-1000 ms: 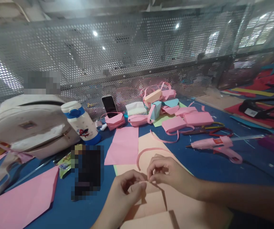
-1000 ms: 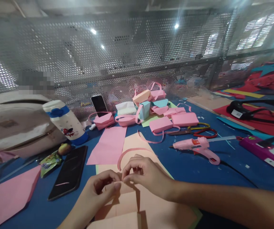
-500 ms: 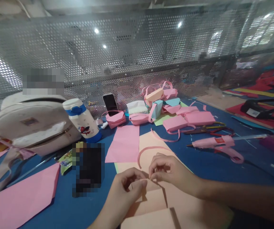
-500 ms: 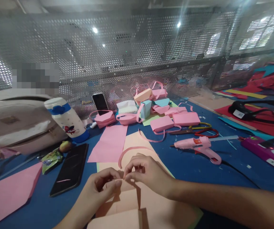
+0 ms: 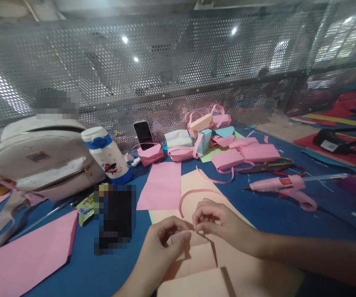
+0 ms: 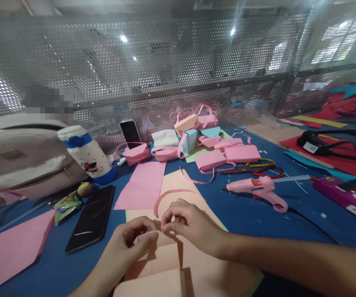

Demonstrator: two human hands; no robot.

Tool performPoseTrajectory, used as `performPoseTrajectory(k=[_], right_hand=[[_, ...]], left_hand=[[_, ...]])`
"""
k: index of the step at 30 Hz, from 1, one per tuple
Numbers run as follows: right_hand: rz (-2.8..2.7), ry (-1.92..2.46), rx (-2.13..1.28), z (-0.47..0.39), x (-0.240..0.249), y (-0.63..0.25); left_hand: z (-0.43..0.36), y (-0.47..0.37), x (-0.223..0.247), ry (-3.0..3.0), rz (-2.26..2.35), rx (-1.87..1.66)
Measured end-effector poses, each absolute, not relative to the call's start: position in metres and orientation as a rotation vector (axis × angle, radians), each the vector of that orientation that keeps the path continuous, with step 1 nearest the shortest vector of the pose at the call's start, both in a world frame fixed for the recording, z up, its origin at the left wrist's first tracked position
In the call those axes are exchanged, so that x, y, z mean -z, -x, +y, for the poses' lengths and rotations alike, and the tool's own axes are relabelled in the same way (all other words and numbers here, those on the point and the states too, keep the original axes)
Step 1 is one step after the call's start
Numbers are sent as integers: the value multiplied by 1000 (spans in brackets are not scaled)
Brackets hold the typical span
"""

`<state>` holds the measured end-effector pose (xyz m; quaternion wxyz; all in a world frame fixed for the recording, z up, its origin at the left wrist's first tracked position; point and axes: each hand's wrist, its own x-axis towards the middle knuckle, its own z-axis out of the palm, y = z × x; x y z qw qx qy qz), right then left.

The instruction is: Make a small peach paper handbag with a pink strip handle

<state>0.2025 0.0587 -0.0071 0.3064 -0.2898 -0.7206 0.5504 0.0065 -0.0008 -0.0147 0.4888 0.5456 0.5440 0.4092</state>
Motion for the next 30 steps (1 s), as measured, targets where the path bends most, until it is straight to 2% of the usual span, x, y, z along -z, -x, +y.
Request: performPoseTrajectory(k=[30], right_hand=[[-2020,707,-1401,61,8,-207]], left_hand=[[1,-2,11,-1342,1306,-1017]])
